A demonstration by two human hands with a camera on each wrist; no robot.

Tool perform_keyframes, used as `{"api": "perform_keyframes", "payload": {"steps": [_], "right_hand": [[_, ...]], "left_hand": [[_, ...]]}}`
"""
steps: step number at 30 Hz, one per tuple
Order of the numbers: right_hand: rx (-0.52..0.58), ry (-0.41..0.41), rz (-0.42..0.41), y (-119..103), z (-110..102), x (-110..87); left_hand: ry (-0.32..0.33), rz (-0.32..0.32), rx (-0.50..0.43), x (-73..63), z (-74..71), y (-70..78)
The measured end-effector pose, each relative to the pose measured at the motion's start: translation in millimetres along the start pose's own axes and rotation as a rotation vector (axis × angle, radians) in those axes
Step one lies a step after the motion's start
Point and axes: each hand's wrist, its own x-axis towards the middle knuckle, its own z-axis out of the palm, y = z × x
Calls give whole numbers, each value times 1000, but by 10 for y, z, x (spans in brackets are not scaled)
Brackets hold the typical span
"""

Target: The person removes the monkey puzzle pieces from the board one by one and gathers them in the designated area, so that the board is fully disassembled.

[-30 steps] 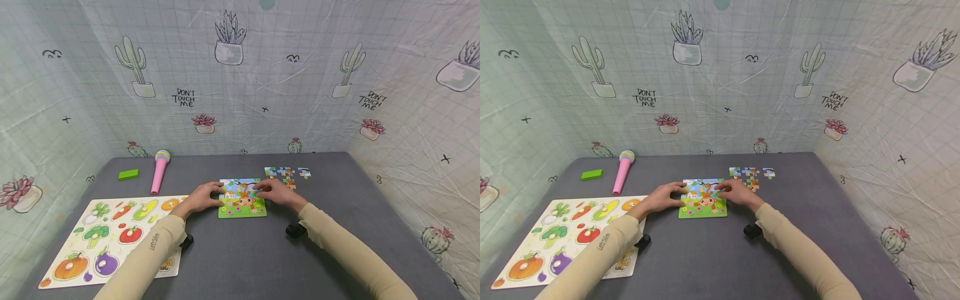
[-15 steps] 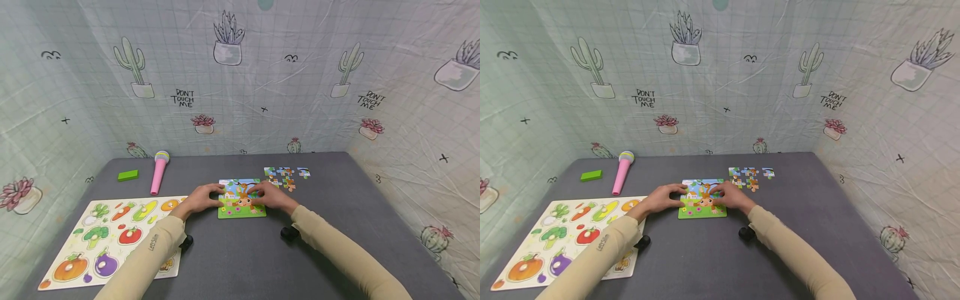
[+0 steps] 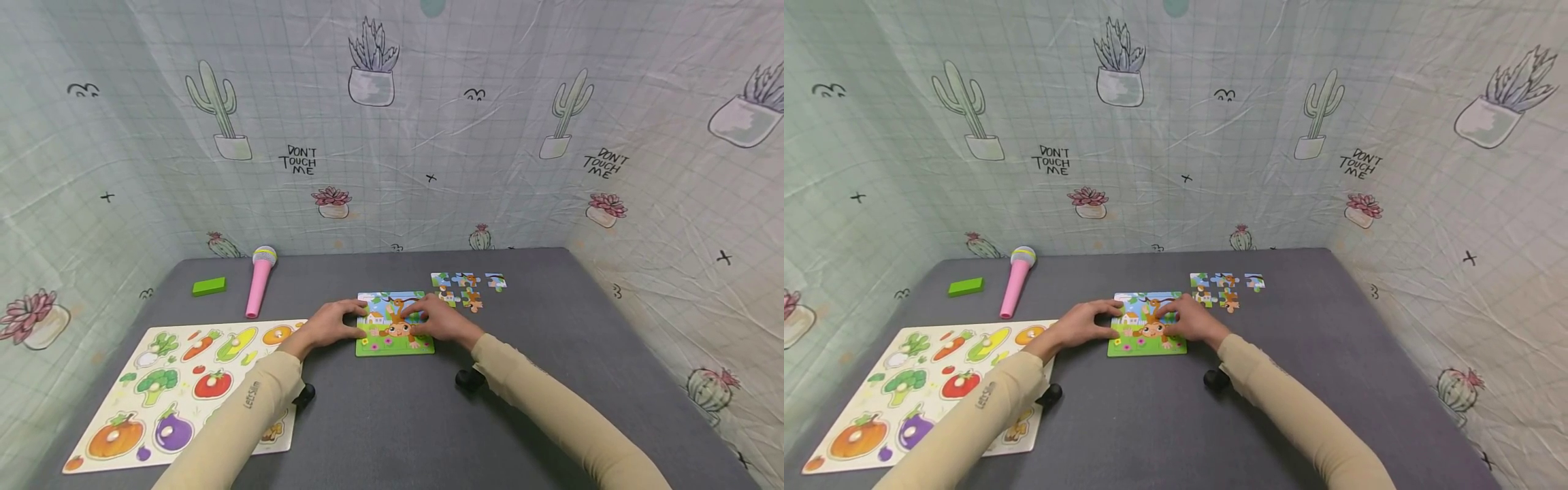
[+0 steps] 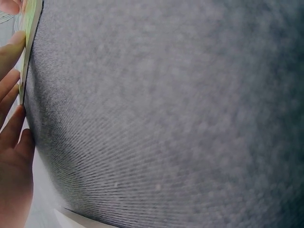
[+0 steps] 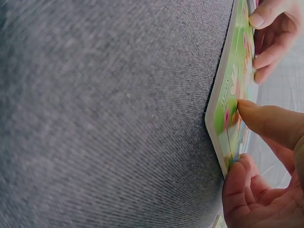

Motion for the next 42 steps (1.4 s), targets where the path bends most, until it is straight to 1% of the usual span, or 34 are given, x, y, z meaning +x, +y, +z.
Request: {"api": "perform_keyframes", "payload": {"steps": [4,6,9,11,15,18,22,30,42], "right_hand": [[-12,11,28,-20,12,11],[-34,20,45,-34,18,17],[-84,28,50,-48,15,29],[-110,33,43,-60,8,36],[-127,36,22,-90,-5,43],[-113,28,26,-102,-1,50],[-88,31,43,-101,10,55],[-92,73,-4,-54,24,43],[-13,85,7,50,18,26]], "left_hand": [[-2,3,6,2,0,3],[0,6,8,-2,-4,9],[1,8,14,-4,-10,14],[-2,5,14,0,-10,15],[-11,-4,14,14,-11,13],[-10,-9,20,19,-13,8],[-1,4,37,22,-11,-3],[4,26,42,23,-2,-14],[0,33,52,26,-6,-22]]}}
